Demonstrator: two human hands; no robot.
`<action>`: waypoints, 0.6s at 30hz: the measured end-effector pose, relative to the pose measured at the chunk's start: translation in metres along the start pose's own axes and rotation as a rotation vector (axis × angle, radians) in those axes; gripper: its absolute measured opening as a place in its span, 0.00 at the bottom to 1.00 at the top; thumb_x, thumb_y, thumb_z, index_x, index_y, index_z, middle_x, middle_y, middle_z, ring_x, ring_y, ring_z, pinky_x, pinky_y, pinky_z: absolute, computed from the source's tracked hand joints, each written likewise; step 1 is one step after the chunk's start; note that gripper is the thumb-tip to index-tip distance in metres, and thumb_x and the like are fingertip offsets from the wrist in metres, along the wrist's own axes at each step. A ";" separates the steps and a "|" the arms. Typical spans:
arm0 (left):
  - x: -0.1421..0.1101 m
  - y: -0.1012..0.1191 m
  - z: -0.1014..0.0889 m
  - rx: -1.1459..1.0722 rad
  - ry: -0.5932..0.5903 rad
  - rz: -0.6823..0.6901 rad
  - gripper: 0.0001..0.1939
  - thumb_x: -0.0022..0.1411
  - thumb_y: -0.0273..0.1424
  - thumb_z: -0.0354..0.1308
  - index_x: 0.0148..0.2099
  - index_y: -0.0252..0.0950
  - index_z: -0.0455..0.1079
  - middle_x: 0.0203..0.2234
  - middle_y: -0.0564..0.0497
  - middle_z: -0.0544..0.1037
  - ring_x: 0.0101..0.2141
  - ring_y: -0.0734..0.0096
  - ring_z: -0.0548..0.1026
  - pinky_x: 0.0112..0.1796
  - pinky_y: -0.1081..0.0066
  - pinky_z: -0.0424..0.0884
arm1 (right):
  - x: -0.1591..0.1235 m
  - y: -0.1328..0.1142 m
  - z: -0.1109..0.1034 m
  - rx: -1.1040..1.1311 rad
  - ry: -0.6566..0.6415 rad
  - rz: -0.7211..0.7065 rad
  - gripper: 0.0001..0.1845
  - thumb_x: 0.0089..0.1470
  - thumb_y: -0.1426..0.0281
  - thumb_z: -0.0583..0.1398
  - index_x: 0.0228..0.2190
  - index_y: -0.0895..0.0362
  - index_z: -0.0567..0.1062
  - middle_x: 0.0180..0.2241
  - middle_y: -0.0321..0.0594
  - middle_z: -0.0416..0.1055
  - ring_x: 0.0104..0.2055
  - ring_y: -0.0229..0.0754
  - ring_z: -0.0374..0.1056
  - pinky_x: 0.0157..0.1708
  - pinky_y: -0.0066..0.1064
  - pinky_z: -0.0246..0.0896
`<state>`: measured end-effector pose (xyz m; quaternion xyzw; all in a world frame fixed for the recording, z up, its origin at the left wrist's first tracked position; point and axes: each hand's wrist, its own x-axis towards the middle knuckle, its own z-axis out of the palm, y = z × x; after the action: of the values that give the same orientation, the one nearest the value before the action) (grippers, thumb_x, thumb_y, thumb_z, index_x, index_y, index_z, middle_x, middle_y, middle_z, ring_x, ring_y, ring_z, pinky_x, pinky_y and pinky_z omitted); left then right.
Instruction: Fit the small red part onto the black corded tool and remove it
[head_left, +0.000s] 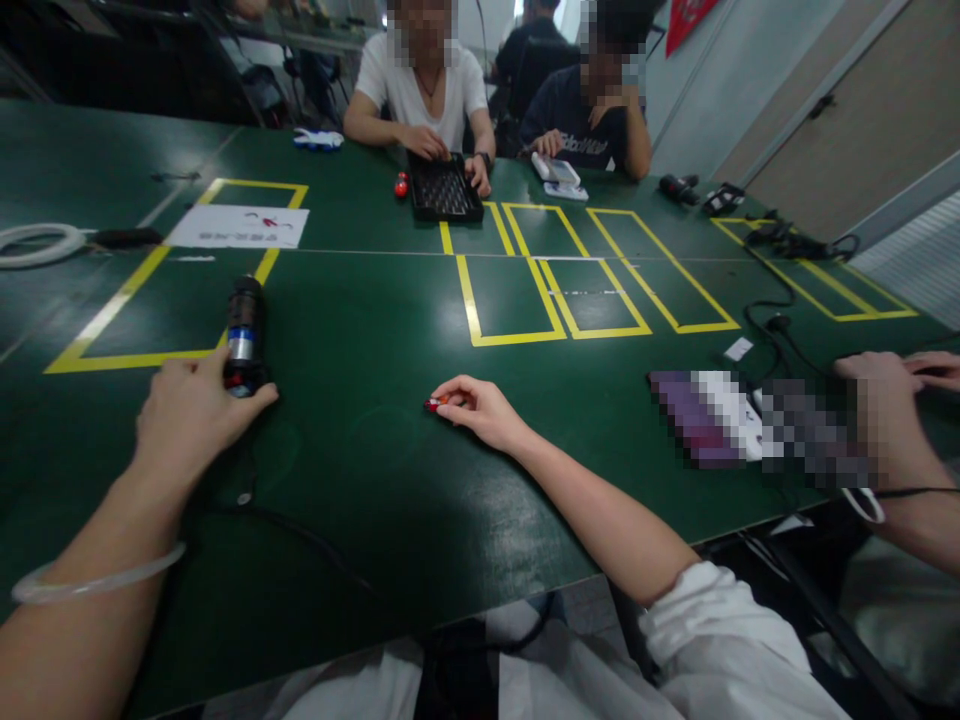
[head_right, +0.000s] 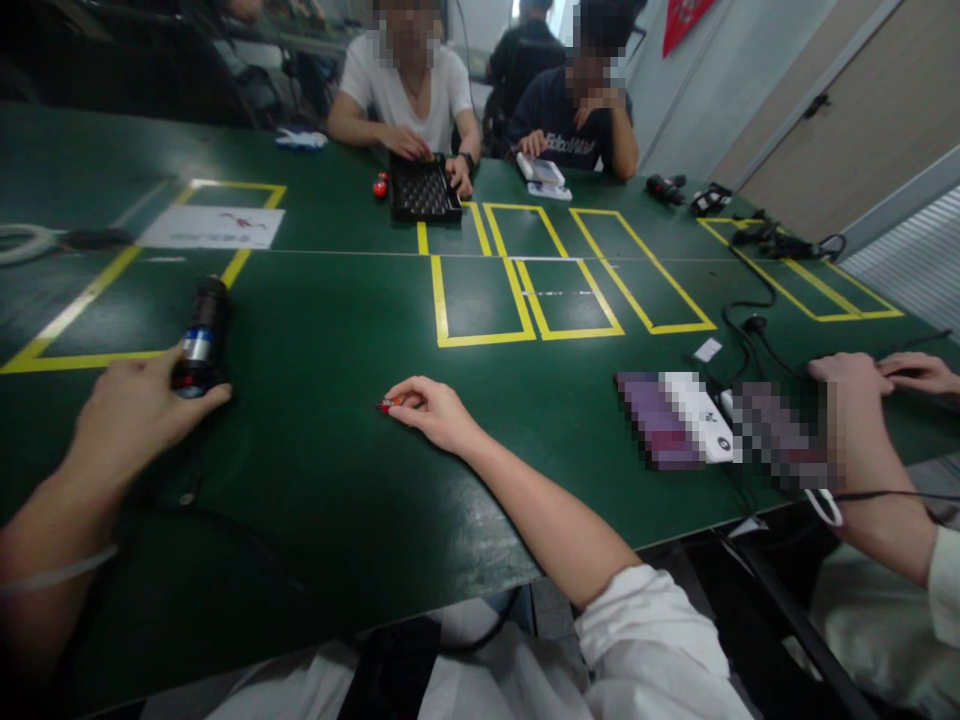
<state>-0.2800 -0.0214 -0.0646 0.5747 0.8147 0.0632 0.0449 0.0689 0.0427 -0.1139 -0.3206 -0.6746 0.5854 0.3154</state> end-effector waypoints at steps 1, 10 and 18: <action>-0.005 0.013 0.000 0.019 0.002 0.006 0.45 0.62 0.57 0.46 0.68 0.27 0.54 0.51 0.29 0.63 0.51 0.34 0.65 0.46 0.45 0.68 | 0.000 -0.001 0.000 0.003 0.003 0.000 0.13 0.52 0.68 0.64 0.40 0.59 0.76 0.28 0.34 0.70 0.28 0.32 0.64 0.30 0.24 0.60; -0.042 0.104 0.017 0.000 0.003 0.211 0.41 0.61 0.52 0.51 0.69 0.33 0.54 0.51 0.32 0.64 0.51 0.41 0.68 0.44 0.53 0.71 | -0.003 -0.005 -0.001 0.052 0.003 0.033 0.12 0.51 0.69 0.65 0.39 0.59 0.75 0.28 0.33 0.69 0.28 0.32 0.63 0.30 0.25 0.60; -0.064 0.128 0.023 -0.031 -0.061 0.320 0.43 0.60 0.53 0.52 0.71 0.37 0.50 0.53 0.35 0.64 0.51 0.45 0.68 0.44 0.56 0.71 | -0.006 -0.004 -0.005 0.059 -0.004 0.037 0.12 0.51 0.67 0.65 0.38 0.59 0.74 0.28 0.33 0.68 0.27 0.32 0.62 0.29 0.25 0.59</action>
<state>-0.1361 -0.0378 -0.0671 0.6982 0.7097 0.0644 0.0680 0.0760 0.0407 -0.1096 -0.3225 -0.6517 0.6114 0.3123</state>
